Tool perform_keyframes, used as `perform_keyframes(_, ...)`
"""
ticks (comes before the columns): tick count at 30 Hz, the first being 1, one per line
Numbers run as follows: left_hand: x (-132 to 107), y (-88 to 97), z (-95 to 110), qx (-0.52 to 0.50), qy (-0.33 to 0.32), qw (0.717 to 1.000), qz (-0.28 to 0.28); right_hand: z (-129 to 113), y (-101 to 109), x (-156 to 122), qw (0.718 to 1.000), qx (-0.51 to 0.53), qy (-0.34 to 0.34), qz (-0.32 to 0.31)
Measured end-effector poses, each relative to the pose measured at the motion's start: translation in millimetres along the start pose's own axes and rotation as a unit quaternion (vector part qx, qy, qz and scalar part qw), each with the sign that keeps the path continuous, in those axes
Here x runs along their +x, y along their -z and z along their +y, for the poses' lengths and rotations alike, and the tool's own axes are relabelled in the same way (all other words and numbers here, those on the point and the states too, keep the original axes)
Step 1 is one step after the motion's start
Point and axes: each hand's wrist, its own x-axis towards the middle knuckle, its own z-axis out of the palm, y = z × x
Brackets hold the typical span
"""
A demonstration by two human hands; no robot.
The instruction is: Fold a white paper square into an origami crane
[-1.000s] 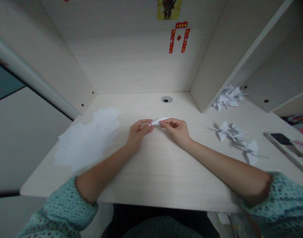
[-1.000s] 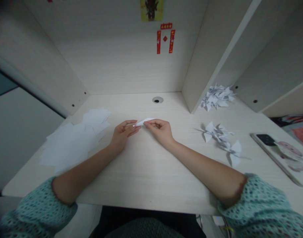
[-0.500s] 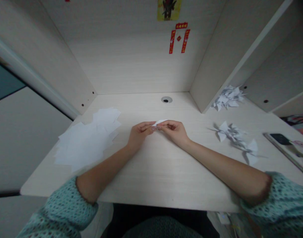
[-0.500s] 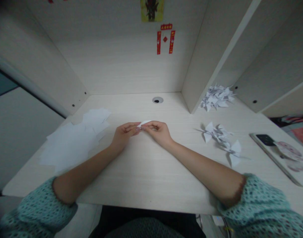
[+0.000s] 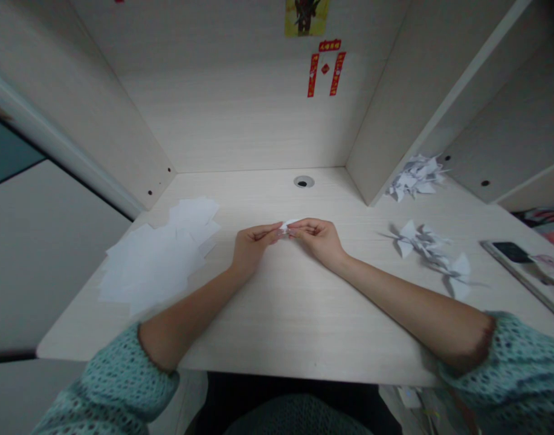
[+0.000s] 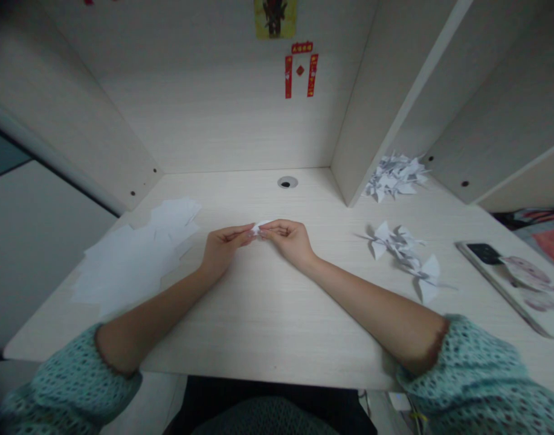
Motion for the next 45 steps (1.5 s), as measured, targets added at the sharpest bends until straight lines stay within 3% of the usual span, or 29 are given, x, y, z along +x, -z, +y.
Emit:
perform_keyframes(13,-1.1,-2.9,1.2,-0.024,-0.011,1.0,-0.006,-6.3,-2.8,-3.8,0.999,-0.037,0.019,0.006)
perform_keyframes(30,6.8,1.6,-4.1,0.012,0.064,0.996,-0.066,-2.5,0.8,1.6,0.998,-0.037,0.044,0.034)
perform_keyframes(37,5.2,-0.1,-0.1,0.018,0.054,0.997,-0.045,-3.9,1.8,4.1,0.999,-0.017,0.023,0.021)
perform_keyframes(41,3.7,-0.7,0.4,0.013,0.044,0.998,-0.052,-6.5,2.0,2.4,0.996,-0.085,0.019,-0.033)
perform_keyframes(45,1.9,-2.1,-0.5,0.036,0.035,0.996,-0.075,-6.8,2.4,-0.5,0.991,-0.13,0.026,-0.016)
